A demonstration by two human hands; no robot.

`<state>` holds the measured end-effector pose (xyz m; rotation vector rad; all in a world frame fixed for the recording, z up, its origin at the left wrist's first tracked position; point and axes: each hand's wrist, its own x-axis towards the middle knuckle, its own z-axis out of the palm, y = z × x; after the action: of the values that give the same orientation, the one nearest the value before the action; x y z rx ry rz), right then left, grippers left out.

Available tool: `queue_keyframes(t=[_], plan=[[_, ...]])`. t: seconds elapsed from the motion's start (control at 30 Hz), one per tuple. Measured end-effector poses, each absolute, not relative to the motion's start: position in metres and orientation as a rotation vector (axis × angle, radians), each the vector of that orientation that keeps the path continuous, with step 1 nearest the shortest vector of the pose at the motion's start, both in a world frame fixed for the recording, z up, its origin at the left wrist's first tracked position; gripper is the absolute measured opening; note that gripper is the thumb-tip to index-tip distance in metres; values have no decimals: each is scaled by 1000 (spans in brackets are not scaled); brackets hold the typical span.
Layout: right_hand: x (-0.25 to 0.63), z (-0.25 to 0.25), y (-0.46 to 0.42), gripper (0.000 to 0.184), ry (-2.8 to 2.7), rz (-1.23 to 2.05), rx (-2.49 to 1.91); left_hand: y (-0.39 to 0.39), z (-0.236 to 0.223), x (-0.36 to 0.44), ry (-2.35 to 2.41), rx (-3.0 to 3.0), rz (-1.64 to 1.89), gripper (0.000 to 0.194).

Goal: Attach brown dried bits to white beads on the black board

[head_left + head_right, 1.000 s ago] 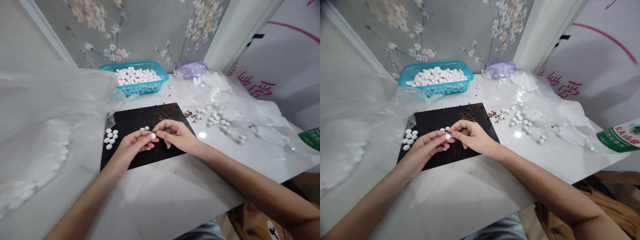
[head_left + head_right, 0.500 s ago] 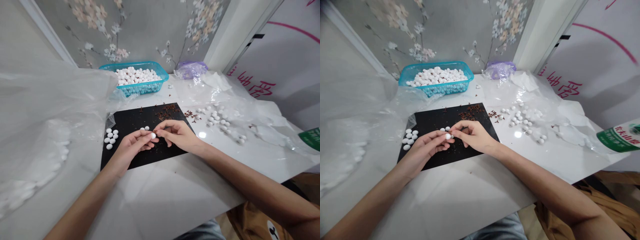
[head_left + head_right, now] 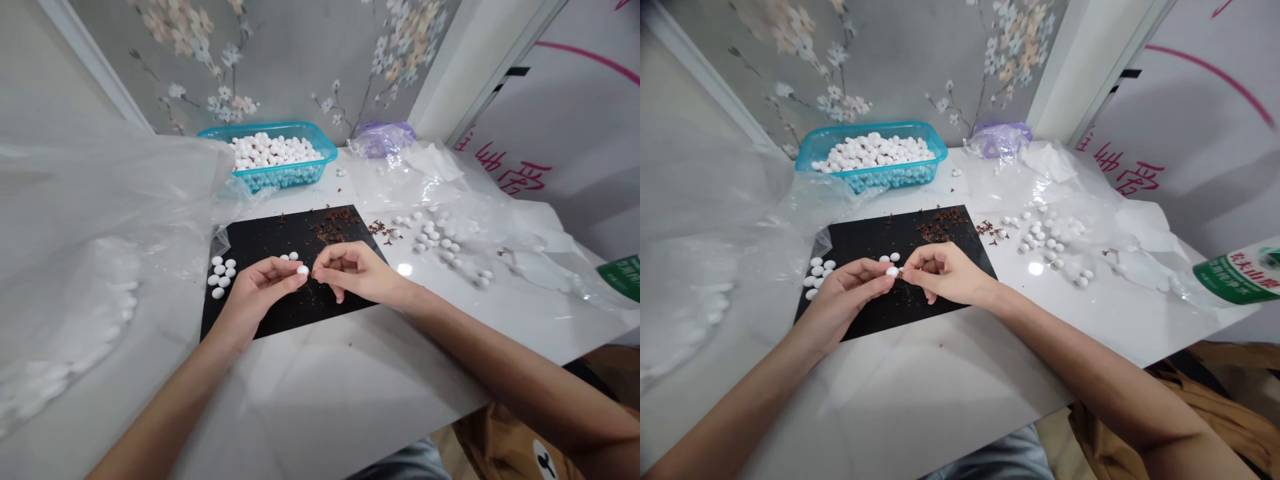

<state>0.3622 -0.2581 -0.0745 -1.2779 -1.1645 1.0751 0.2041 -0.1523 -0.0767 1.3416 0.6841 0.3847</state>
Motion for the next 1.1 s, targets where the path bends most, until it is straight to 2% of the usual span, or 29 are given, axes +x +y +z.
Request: queue_keyframes(t=[0.5,1.1], plan=[[361,-78,-256,43,-1159,1106,-1244,-150,-80,203,672,1356,383,17],[356,-81,-255,36,-1092,1108,-1190,-150,-81,203,656,1350,401,15]])
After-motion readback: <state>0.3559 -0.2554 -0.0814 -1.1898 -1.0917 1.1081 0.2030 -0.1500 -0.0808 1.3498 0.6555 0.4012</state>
